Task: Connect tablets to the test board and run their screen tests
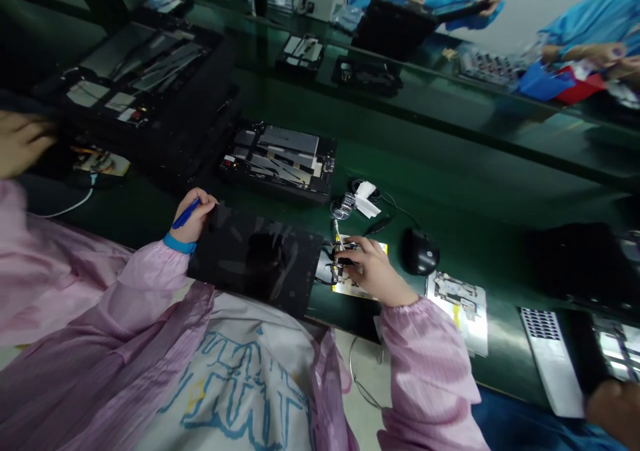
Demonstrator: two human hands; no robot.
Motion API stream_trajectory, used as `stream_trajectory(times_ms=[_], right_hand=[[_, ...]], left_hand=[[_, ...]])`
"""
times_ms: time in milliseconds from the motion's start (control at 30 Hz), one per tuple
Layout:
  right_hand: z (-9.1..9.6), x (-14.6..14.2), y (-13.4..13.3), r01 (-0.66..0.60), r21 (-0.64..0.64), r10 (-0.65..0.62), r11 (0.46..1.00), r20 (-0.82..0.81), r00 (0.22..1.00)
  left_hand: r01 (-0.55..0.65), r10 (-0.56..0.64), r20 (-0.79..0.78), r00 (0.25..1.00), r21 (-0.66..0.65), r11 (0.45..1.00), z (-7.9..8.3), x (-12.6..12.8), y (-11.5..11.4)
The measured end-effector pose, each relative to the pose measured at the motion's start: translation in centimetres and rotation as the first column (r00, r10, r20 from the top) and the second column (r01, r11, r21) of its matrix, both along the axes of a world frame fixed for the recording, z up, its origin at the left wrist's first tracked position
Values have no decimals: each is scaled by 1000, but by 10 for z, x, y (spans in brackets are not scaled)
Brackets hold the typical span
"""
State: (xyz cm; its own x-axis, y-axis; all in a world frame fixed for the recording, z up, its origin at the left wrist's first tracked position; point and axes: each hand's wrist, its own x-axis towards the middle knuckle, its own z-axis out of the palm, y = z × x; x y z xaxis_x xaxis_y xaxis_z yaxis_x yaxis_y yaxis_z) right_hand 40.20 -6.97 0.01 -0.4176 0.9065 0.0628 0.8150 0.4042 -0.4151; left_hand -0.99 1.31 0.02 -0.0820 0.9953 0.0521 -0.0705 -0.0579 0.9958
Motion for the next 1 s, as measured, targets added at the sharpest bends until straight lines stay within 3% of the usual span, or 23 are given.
stream_trajectory(times_ms=[300,667,767,867,1000], right_hand=[[13,-3,19,-86,-183,108,979,110,988],[23,-14,29,-17,-282,74,959,191,979],[19,-12,23,-20,-217,55,976,161,985],[16,-16,3,71,-13,-68,997,169,983],[9,-33,-35,324,230,-371,918,204,906]], left_hand=[[10,-10,12,1000,2,1000,0,1,1],[13,-13,1,1000,3,1000,0,1,2],[9,-9,-1,1000,1,1000,-1,0,2],[9,-9,21,1000,-14,1000,-1,0,1],[13,-12,33,999,-19,1000,3,1,-1]])
